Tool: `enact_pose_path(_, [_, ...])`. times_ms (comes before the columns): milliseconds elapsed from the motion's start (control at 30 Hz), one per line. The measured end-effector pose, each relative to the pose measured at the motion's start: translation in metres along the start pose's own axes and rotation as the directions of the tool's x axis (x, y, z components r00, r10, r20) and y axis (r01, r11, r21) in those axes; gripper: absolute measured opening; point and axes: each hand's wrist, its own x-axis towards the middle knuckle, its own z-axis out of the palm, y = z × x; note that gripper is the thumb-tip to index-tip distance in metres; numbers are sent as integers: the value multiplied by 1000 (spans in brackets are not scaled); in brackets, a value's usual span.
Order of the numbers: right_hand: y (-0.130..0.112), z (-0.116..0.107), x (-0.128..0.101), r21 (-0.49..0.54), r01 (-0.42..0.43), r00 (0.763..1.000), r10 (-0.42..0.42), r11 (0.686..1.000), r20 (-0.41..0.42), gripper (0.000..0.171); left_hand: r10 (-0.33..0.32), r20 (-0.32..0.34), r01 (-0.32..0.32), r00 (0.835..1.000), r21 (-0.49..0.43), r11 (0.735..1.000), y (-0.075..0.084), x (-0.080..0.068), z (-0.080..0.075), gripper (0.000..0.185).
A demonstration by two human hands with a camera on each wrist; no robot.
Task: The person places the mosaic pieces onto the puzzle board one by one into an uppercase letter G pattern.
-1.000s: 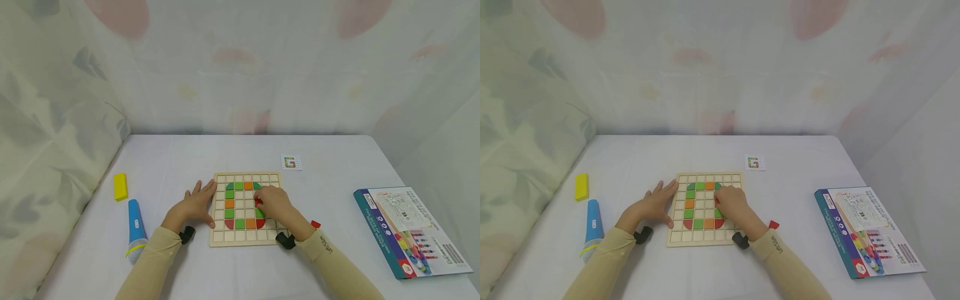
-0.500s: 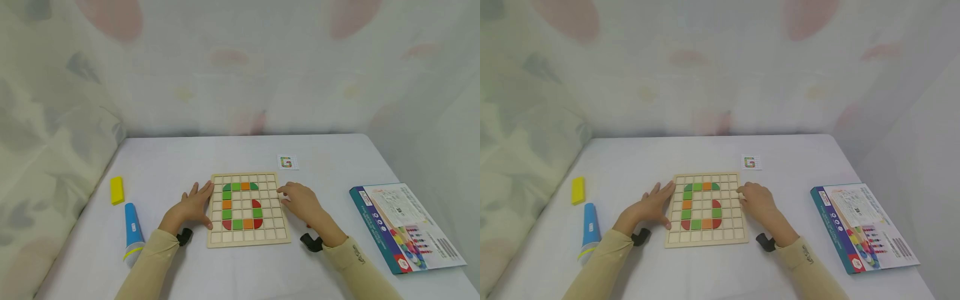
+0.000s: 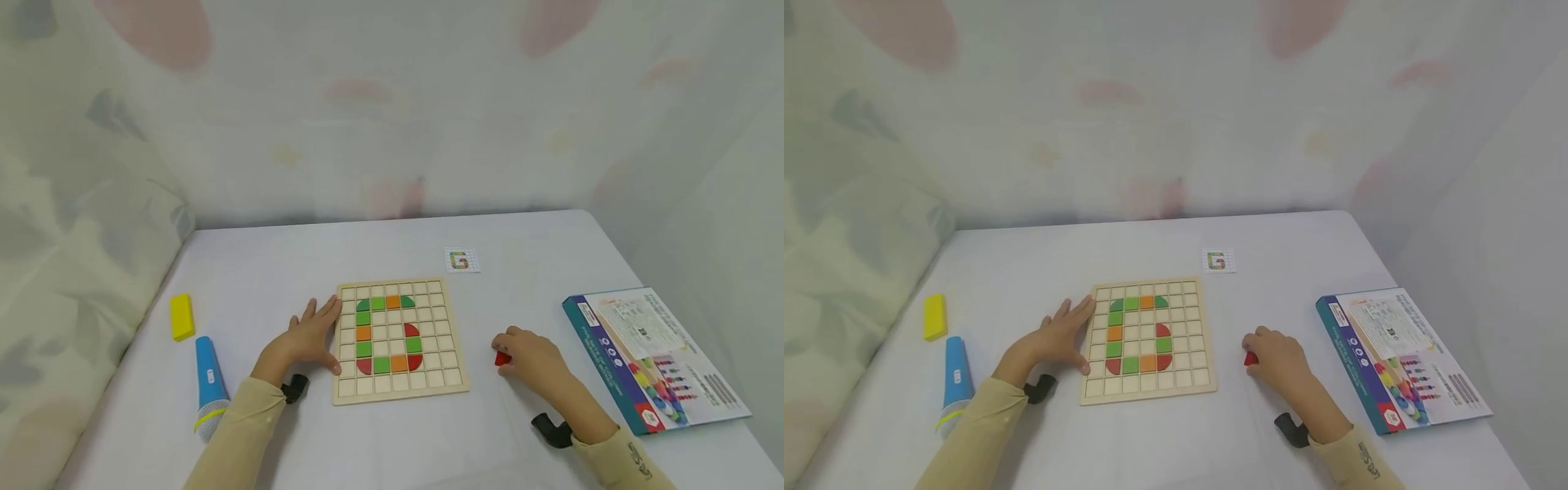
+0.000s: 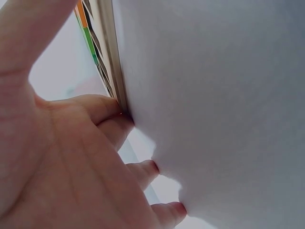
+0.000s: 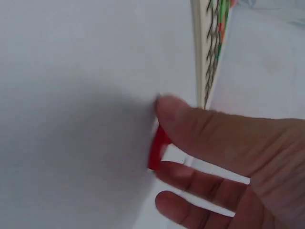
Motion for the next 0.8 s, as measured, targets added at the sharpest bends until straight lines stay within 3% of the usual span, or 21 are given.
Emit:
enact_pose_path(100, [0,6,-1,10,29,999,-28,1000,-44,31,1,-5,-1,1000,4,1000,-1,0,0,133])
enact_pose_path(200, [-2,9,2,21,-2,998,3,1000,-62,24,4,-8,-4,1000,-1,1000,-2,-1,1,133])
enact_pose_path(533, [-9,9,11,61,-150,989,150,987,2,26,5,-3,-5,1000,-8,1000,-2,0,1,132])
enact_pose_path(633, [-5,1,9,62,-91,996,92,994,-7,27,6,-1,-6,1000,-2,1000,-2,1,1,132])
enact_pose_path(800, [4,-4,6,93,110,993,-113,990,22,37,-1,2,1,1000,7,1000,-2,1,1,132])
